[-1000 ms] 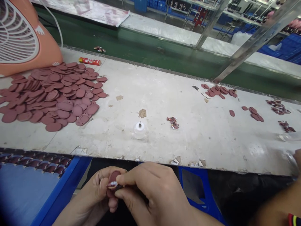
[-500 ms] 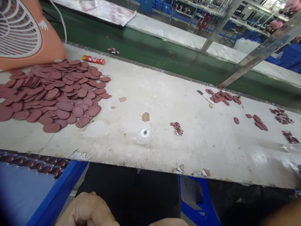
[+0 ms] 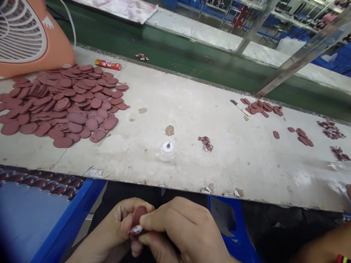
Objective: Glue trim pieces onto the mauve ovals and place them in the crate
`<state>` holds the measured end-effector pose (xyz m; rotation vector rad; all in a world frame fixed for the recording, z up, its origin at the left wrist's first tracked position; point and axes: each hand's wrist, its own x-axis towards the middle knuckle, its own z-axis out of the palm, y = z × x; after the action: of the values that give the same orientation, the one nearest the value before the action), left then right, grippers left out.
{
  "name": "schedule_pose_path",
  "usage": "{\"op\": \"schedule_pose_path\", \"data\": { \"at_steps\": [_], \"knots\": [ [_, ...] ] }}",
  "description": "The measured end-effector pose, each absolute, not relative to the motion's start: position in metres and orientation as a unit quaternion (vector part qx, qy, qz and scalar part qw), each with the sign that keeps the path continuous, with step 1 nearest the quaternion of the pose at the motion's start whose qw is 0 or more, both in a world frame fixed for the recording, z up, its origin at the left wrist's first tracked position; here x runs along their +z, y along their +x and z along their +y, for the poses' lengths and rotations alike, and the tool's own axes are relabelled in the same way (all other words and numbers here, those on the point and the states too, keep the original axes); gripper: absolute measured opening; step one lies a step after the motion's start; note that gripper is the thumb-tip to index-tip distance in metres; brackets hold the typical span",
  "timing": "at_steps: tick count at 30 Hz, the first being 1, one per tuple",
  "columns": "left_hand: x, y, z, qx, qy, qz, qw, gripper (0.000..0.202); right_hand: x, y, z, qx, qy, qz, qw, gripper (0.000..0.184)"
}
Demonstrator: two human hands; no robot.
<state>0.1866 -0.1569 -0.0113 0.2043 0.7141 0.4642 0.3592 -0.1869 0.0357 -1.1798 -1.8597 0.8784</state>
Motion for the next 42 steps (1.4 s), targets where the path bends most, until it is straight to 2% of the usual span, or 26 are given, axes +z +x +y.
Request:
{"op": "schedule_pose_path", "data": {
  "at_steps": [30,34,39,42],
  "knots": [
    [-0.014,0.186,-0.158,0.233,0.088,0.336,0.908,0.039,0.033,0.354,-0.183,0.315,-0.473,-0.714,0.408,0.022],
    [-0.014,0.187,-0.156,0.245,0.086,0.308,0.915,0.037,0.032,0.353,-0.185,0.321,-0.483,-0.715,0.391,0.028],
    [-0.023,0.183,-0.158,0.251,0.030,0.271,0.929,0.027,0.034,0.354,-0.192,0.306,-0.514,-0.685,0.416,0.049],
    [-0.032,0.179,-0.163,0.267,0.006,0.273,0.924,0.030,0.035,0.356,-0.193,0.297,-0.535,-0.669,0.422,0.032]
  ]
}}
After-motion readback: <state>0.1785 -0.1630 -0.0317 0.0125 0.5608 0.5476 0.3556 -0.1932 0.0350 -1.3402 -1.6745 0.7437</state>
